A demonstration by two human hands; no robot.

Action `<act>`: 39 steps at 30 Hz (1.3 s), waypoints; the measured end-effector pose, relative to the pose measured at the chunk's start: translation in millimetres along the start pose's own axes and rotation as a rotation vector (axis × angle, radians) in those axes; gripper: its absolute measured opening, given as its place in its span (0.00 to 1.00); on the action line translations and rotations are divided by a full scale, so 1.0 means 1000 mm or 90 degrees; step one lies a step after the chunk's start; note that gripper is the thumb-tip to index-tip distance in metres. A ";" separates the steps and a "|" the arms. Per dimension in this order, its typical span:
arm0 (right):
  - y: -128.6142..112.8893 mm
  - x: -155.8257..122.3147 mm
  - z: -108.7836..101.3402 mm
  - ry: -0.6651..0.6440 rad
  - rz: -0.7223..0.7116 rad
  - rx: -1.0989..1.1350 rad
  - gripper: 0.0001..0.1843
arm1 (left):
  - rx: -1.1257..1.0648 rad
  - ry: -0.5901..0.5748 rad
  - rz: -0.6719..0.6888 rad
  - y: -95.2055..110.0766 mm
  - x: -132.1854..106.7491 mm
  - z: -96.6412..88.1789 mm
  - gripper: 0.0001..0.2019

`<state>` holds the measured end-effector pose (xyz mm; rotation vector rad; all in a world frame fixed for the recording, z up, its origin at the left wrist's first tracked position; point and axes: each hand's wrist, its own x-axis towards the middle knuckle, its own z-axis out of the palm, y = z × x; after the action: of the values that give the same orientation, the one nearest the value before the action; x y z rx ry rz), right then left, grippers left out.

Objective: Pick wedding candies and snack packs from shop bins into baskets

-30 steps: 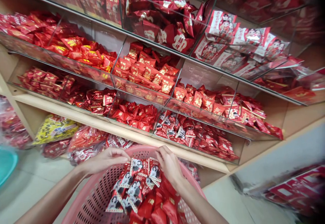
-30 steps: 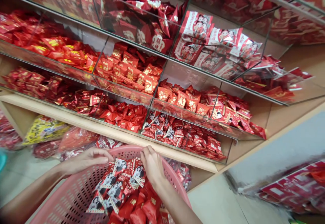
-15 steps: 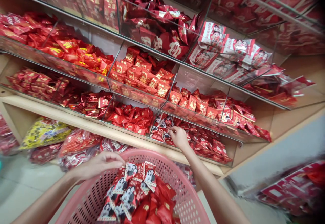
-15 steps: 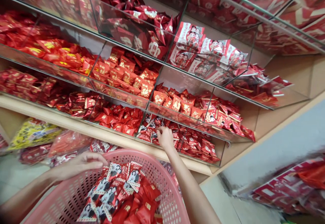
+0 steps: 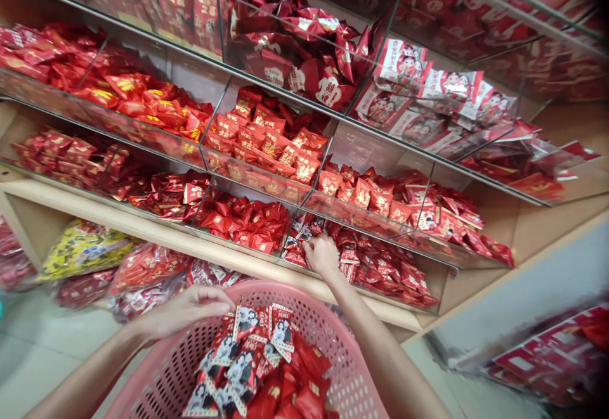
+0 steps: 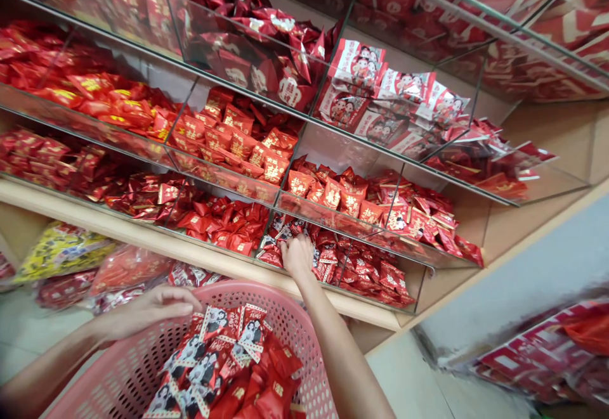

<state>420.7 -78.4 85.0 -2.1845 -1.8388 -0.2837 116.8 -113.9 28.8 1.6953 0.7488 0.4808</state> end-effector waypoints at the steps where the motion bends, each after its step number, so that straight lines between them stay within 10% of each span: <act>1: -0.002 -0.002 -0.001 0.001 0.010 -0.015 0.21 | 0.000 0.001 0.001 0.000 0.000 0.000 0.16; 19: -0.018 0.000 -0.002 -0.047 0.176 0.084 0.25 | 0.001 0.005 0.012 -0.004 0.001 0.000 0.17; 39: -0.004 0.003 0.000 0.141 0.196 0.643 0.13 | -0.009 0.012 -0.005 -0.001 0.000 0.002 0.15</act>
<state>417.3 -75.0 86.0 -1.5660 -1.1002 0.3816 117.8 -115.4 27.7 1.6760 0.7640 0.4963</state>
